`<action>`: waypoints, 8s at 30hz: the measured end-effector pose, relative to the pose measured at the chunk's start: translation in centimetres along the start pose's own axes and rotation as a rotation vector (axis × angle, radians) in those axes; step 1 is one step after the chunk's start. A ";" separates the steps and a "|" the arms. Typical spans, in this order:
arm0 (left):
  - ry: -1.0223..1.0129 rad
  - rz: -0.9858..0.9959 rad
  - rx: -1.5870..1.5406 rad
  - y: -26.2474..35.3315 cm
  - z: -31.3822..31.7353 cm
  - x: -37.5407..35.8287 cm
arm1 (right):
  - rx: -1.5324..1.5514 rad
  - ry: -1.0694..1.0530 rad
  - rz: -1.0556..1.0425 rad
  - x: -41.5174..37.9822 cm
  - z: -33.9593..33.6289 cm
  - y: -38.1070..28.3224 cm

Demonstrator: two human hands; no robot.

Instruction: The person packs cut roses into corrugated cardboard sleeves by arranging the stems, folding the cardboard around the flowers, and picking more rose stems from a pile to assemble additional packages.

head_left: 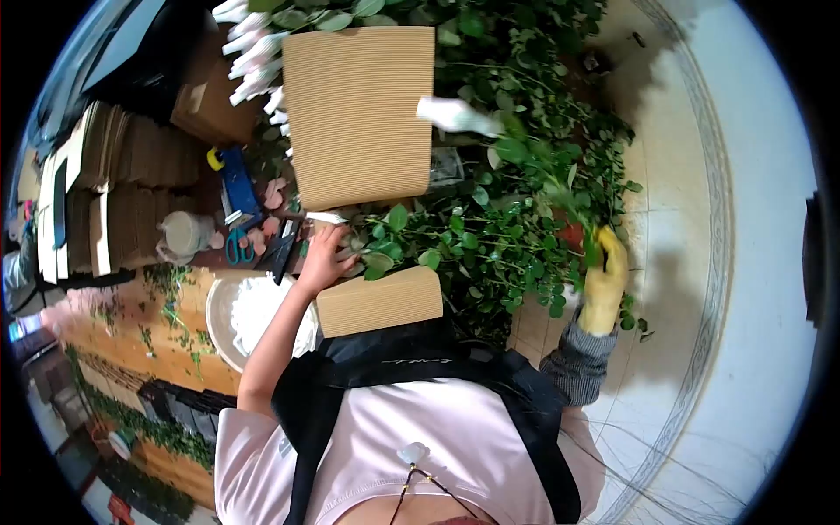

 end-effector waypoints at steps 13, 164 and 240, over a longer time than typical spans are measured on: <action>0.042 -0.224 -0.794 -3.3 -0.3 -0.5 | -0.224 -0.497 -0.160 -9.1 16.1 -3.5; 0.699 -0.237 -0.362 -4.0 -6.7 -5.7 | -0.515 -0.862 -0.447 -7.1 32.8 -18.2; -0.326 -0.245 -0.147 4.3 -3.7 0.3 | -0.278 -1.039 -0.578 -8.4 30.4 -18.3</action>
Point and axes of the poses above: each hand's wrist, its own x-axis towards the middle knuckle, its own z-axis out of the palm, y = z × x, the point moved 2 cm from there along x, towards the middle knuckle, and after that the axes turned 13 degrees about z, right-handed, at the moved point
